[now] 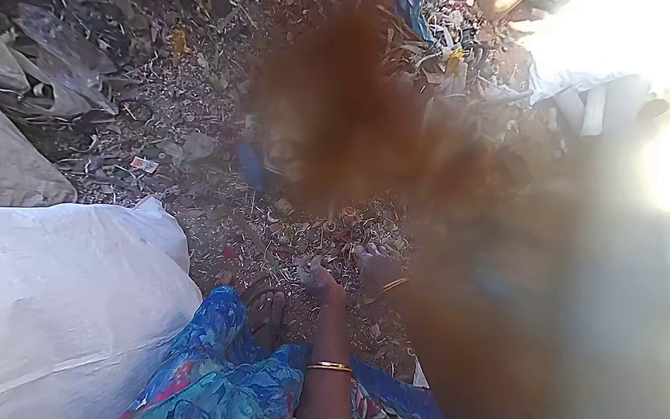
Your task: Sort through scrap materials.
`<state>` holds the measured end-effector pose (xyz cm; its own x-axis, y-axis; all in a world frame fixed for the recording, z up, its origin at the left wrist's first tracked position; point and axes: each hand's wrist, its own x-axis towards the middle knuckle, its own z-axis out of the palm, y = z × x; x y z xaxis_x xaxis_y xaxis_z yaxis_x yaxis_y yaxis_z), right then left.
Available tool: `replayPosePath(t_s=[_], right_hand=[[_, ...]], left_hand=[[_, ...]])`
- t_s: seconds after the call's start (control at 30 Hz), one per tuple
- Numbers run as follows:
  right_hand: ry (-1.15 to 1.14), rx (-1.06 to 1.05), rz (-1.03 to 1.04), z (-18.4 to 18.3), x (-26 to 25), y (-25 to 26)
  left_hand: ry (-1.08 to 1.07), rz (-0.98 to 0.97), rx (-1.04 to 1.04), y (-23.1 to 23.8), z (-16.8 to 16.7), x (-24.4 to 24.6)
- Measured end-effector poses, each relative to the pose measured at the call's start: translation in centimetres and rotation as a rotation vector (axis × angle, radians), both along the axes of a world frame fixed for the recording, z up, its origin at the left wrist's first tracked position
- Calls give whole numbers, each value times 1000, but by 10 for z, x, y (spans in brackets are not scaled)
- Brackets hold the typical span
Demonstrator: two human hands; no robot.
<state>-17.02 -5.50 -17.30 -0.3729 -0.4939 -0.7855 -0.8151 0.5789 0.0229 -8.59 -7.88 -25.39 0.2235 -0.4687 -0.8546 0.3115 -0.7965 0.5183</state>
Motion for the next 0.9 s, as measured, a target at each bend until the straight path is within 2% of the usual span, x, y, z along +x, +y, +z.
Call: replayPosePath(t_s=[0.13,0.23,0.33,0.43,0.53,0.6,0.67,0.77,0.9], right_hand=[[35,-222,-118,-29,-2,-74],[26,-155,-131,-55,4,-117],[46,-99,-140,-73,11,-131],[54,-242,-227,-69,14,-122],[37,-637,-390,-50,17,-90],[5,-856,-461,-36,17,-61],[-87,-885,-481,-22,14,-33],[-176,-838,-435,-10,15,-2],[-243,-725,-467,4,19,17]], left_hand=[[33,21,38,-7,7,2],[13,12,30,-14,9,3],[7,20,21,-18,1,7],[-18,40,5,-20,8,7],[12,56,15,-26,19,9],[117,23,-18,-28,23,10],[209,-8,-87,-23,11,2],[428,-128,-144,-13,13,-7],[593,-263,-131,3,16,-14]])
